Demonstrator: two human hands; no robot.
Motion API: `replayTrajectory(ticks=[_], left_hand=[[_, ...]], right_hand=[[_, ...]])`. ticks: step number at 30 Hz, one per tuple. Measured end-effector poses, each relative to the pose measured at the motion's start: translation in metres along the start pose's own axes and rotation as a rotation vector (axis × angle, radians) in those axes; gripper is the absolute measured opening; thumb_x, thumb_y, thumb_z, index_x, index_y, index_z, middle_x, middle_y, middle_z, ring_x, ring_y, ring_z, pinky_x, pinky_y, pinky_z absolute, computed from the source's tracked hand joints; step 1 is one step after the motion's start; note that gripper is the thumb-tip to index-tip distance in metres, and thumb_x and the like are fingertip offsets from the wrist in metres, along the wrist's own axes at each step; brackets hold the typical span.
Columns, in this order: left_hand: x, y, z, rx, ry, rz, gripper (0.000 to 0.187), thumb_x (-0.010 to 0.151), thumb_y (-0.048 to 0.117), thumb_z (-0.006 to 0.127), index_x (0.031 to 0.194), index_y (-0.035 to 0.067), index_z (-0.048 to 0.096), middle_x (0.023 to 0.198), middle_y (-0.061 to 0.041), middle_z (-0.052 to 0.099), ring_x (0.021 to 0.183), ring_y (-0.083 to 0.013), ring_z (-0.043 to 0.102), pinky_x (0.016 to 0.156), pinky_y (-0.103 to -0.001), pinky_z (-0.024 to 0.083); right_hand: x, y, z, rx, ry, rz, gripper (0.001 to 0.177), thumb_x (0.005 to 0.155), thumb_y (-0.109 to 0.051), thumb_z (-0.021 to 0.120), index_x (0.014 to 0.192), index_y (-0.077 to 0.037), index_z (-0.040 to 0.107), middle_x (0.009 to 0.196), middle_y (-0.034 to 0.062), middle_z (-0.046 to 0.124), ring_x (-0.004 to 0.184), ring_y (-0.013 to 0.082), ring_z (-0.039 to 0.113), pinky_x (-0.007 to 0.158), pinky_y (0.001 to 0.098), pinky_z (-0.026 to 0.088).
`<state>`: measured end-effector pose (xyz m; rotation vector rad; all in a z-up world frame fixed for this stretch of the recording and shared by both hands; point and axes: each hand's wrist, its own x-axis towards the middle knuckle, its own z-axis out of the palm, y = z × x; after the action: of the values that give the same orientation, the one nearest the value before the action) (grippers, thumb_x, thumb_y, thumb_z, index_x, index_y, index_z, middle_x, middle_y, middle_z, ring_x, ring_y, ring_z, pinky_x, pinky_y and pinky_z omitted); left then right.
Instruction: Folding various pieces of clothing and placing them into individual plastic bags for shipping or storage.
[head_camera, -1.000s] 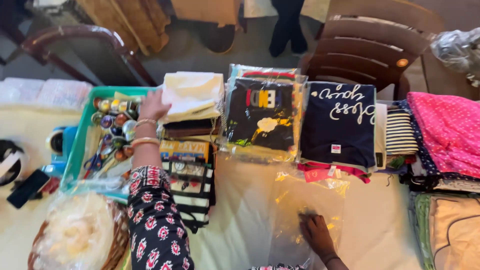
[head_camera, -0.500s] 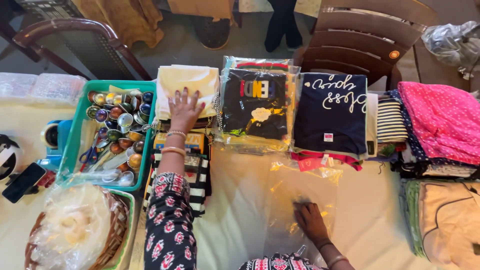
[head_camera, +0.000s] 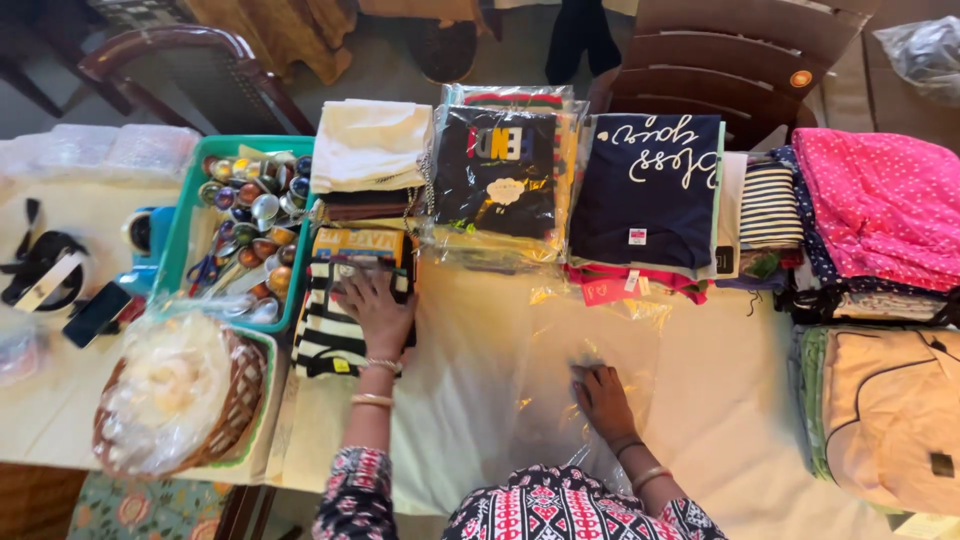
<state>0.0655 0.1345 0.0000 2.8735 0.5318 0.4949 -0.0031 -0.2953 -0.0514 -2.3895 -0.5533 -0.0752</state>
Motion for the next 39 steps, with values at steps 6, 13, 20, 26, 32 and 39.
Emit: replayTrajectory(ticks=[6,13,20,26,32,39], left_hand=[[-0.054,0.027,-0.011,0.3,-0.097,-0.235,0.111,0.073,0.053,0.08,0.162,0.016,0.024,0.165,-0.029,0.018,0.151,-0.054,0.014,0.115,-0.076,0.015],[-0.058,-0.001,0.03,0.306,0.027,-0.297,0.112,0.079,0.038,0.078,0.17,0.011,0.02,0.17,-0.024,0.026,0.158,-0.0443,0.024,0.123,-0.068,0.022],[-0.027,-0.018,-0.005,0.075,-0.099,-0.364,0.087,0.08,0.054,0.077,0.148,0.012,0.041,0.152,-0.018,0.043,0.142,-0.0395,0.039,0.11,-0.065,0.032],[0.043,-0.101,0.001,0.181,-0.03,-0.025,0.077,0.076,0.032,0.077,0.148,0.026,0.05,0.149,-0.003,0.055,0.152,-0.033,0.041,0.117,-0.054,0.037],[0.107,-0.093,-0.028,0.018,-0.506,0.317,0.126,0.045,0.037,0.103,0.152,0.021,0.037,0.147,-0.016,0.048,0.149,-0.0415,0.034,0.111,-0.07,0.022],[0.092,-0.094,-0.024,0.07,-0.661,0.378,0.056,0.07,0.026,0.09,0.12,0.019,0.066,0.113,-0.011,0.068,0.115,-0.0326,0.063,0.102,-0.043,0.047]], right_hand=[[0.001,0.013,-0.004,0.047,-0.127,-0.024,0.045,0.085,-0.019,0.07,0.127,-0.006,0.061,0.115,0.0165,0.056,0.108,0.0376,0.053,0.095,0.0459,0.047],[-0.019,0.028,-0.026,0.158,-0.36,-0.061,0.05,0.085,-0.02,0.074,0.133,-0.013,0.059,0.127,0.0137,0.056,0.122,0.0349,0.053,0.106,0.0432,0.045],[-0.031,0.024,-0.031,0.246,-0.384,0.057,0.043,0.087,-0.019,0.073,0.128,-0.014,0.063,0.127,0.0126,0.057,0.123,0.0333,0.055,0.105,0.0419,0.046],[0.002,-0.004,-0.022,0.217,-0.43,0.025,0.037,0.088,-0.02,0.072,0.123,-0.015,0.065,0.121,0.0099,0.061,0.116,0.0326,0.058,0.101,0.0412,0.048],[0.031,-0.042,0.012,0.082,-0.501,0.058,0.035,0.09,-0.023,0.068,0.124,-0.016,0.065,0.121,0.0078,0.062,0.114,0.0326,0.057,0.101,0.0424,0.048],[0.047,-0.082,0.028,0.17,-0.509,0.102,0.034,0.091,-0.022,0.07,0.124,-0.015,0.066,0.121,0.0097,0.061,0.115,0.0325,0.057,0.101,0.0421,0.048]])
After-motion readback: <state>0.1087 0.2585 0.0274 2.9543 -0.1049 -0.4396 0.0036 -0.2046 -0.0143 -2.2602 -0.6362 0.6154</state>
